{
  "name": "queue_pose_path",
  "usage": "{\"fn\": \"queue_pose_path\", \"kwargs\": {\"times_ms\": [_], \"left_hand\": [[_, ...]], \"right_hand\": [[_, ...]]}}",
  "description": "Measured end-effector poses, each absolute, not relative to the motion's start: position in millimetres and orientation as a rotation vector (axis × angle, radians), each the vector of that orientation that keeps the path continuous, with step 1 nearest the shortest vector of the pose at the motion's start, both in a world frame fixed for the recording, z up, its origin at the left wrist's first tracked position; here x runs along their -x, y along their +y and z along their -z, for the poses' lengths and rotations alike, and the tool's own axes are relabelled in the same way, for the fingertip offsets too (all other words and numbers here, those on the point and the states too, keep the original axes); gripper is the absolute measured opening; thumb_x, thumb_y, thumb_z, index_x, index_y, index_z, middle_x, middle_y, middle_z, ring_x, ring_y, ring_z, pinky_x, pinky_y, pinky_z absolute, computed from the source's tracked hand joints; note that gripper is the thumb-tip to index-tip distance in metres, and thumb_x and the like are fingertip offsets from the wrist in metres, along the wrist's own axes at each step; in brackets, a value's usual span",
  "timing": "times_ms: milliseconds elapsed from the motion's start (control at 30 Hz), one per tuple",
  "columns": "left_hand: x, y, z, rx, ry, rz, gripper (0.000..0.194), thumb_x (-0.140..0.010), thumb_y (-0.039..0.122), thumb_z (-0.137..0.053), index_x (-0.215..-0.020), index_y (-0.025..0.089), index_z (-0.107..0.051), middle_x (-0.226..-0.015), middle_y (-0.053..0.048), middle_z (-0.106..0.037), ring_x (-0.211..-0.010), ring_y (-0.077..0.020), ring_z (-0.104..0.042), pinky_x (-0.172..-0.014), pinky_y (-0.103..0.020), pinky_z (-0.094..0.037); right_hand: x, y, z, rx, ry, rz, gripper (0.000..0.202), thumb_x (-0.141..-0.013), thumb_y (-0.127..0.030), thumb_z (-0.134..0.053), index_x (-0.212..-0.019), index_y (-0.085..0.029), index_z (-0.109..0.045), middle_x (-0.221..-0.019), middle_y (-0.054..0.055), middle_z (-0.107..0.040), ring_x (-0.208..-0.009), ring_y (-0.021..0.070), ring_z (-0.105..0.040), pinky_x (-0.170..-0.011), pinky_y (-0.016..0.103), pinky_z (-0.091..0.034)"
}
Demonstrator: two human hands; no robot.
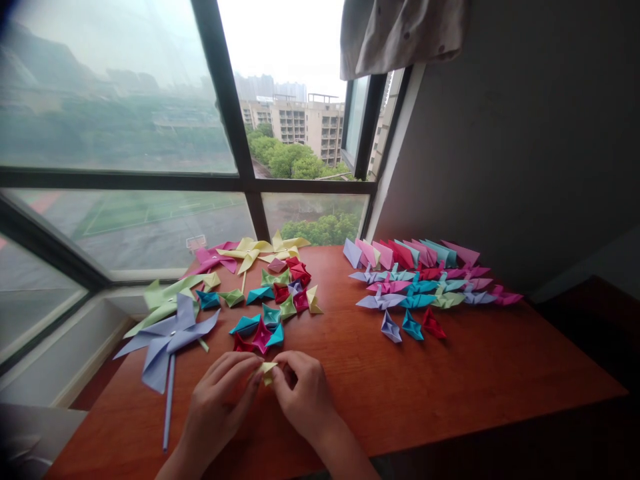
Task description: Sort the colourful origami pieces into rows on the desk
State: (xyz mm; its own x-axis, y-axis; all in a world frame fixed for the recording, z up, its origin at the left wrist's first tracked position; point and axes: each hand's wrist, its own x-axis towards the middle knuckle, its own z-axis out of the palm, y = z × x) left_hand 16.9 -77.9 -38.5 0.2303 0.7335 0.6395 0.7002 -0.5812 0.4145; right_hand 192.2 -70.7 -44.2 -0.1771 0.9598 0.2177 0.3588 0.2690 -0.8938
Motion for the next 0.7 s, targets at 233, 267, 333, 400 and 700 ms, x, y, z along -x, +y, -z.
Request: {"fn": "queue_pose_path", "kwargs": {"times_ms": [233,267,333,400,700], "left_hand": [[-18,-80,36,-2.439,1.386,-1.272,0.019,-0.086,0.015,-0.061,-0.102,0.023,-0.068,-0.099,-0.007,-0.072,-0.089,-0.0209,-0.069,-0.083,-0.035,-0.057],[-18,-79,35,-2.429,1.397,-1.296,0.017,-0.087,0.015,-0.061,-0.1,0.023,-0.068,-0.096,-0.007,-0.072,-0.088,-0.0203,-0.069,-0.082,-0.034,-0.057],[-19,-78,35,-2.413,1.417,-1.345,0.015,-0.088,0.015,-0.061,-0.098,0.023,-0.068,-0.093,-0.006,-0.072,-0.084,-0.0191,-0.069,-0.08,-0.032,-0.057],[-19,-77,35,-2.403,1.43,-1.379,0.014,-0.088,0.014,-0.061,-0.098,0.023,-0.067,-0.091,-0.005,-0.072,-0.082,-0.0183,-0.068,-0.078,-0.031,-0.057],[-18,-78,38,-2.346,1.576,-1.341,0.008,-0.089,0.019,-0.06,-0.093,0.022,-0.066,-0.089,-0.005,-0.071,-0.082,-0.0194,-0.068,-0.076,-0.031,-0.056]], "right_hand": [[-197,-66,50,1.215,-1.526,-1.073,0.018,-0.088,-0.03,-0.058,-0.085,-0.016,-0.07,-0.071,0.0,-0.066,-0.062,0.0126,-0.058,-0.056,0.022,-0.041],[-197,-66,50,1.216,-1.51,-1.089,0.019,-0.088,-0.03,-0.058,-0.083,-0.016,-0.07,-0.07,0.0,-0.066,-0.061,0.0124,-0.057,-0.056,0.021,-0.041],[-199,-66,51,1.214,-1.5,-1.097,0.02,-0.088,-0.03,-0.058,-0.081,-0.016,-0.069,-0.07,0.0,-0.066,-0.062,0.0125,-0.057,-0.057,0.021,-0.041],[-199,-67,50,1.206,-1.502,-1.085,0.02,-0.089,-0.03,-0.057,-0.081,-0.016,-0.068,-0.071,0.0,-0.066,-0.063,0.0128,-0.058,-0.058,0.022,-0.042],[-198,-76,44,1.071,-1.696,-0.695,0.017,-0.088,-0.025,-0.058,-0.102,-0.02,-0.066,-0.11,0.008,-0.061,-0.098,0.0197,-0.06,-0.081,0.03,-0.051]]}}
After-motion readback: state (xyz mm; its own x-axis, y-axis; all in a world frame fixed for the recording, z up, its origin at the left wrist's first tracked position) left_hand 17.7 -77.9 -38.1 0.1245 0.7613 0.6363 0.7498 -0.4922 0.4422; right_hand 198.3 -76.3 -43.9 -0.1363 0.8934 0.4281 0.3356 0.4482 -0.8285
